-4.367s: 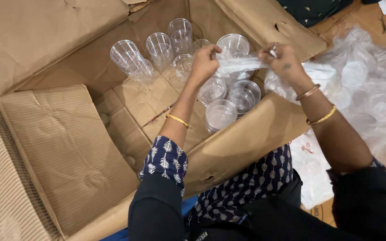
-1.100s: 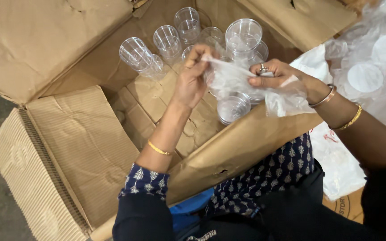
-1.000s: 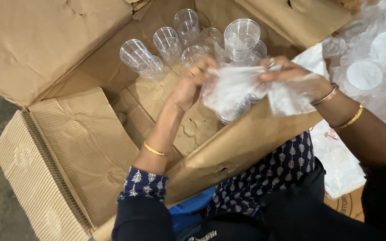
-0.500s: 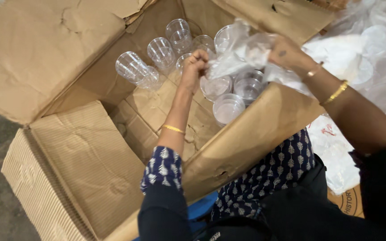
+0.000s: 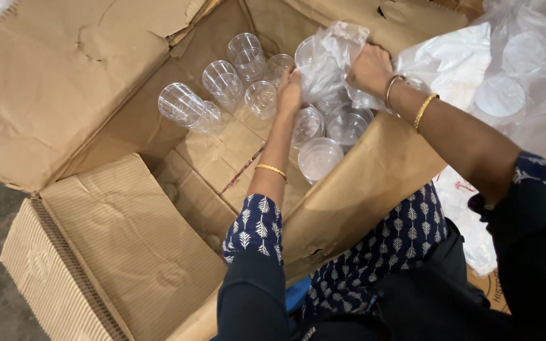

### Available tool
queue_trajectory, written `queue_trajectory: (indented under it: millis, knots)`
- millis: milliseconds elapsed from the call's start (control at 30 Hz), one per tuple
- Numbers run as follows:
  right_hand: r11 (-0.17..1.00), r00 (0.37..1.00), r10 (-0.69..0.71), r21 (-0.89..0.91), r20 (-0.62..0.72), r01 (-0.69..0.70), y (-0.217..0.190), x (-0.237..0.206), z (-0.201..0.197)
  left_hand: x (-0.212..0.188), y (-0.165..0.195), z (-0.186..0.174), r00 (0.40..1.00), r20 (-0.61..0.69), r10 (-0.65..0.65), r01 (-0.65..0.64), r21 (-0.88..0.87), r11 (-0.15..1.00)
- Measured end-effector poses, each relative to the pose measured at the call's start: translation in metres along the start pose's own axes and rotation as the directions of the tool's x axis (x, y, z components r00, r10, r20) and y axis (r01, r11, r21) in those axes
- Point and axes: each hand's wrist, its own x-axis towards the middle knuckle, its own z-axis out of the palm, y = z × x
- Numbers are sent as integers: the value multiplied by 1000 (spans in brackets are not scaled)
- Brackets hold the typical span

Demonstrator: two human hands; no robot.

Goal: The person sits on the floor in front of an open cardboard box of clear plastic cups and packs the cups into small plastic bags, one bag at a time, placing each filled bag aside and continuing with more cups.

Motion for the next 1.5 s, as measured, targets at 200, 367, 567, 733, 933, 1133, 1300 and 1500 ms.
queue_trajectory:
  millis: [200,367,567,733,933,1133,1300,1500]
  knots:
    - [954,955,-282,77,-93,290,-6,-10,-5,-10,-1,-15,998,18,68,-61,-274,960]
    - [880,943,-175,385,-283,279,-17,-51,-35,-43,2,-25,972,233,33,85,-481,873]
    - [811,923,-209,471,-323,348,-44,-120,-87,-118,18,-44,854,502,134,234,-602,764]
    - [753,902,-288,506,-322,421,-60,-190,-117,-179,46,-80,625,774,101,237,-312,920]
    - [719,840,-397,443,-370,535,-52,-264,-143,-266,121,-80,369,918,145,-171,-87,981]
    - [705,952,-63,662,-299,255,-17,-287,-158,-362,77,10,292,956,23,-827,240,508]
    - [812,992,-127,575,5,101,1,-315,-136,-349,-66,30,589,693,415,-712,203,673]
    - [834,842,-437,494,316,248,-12,-361,-60,-346,-129,-14,885,419,204,-311,205,928]
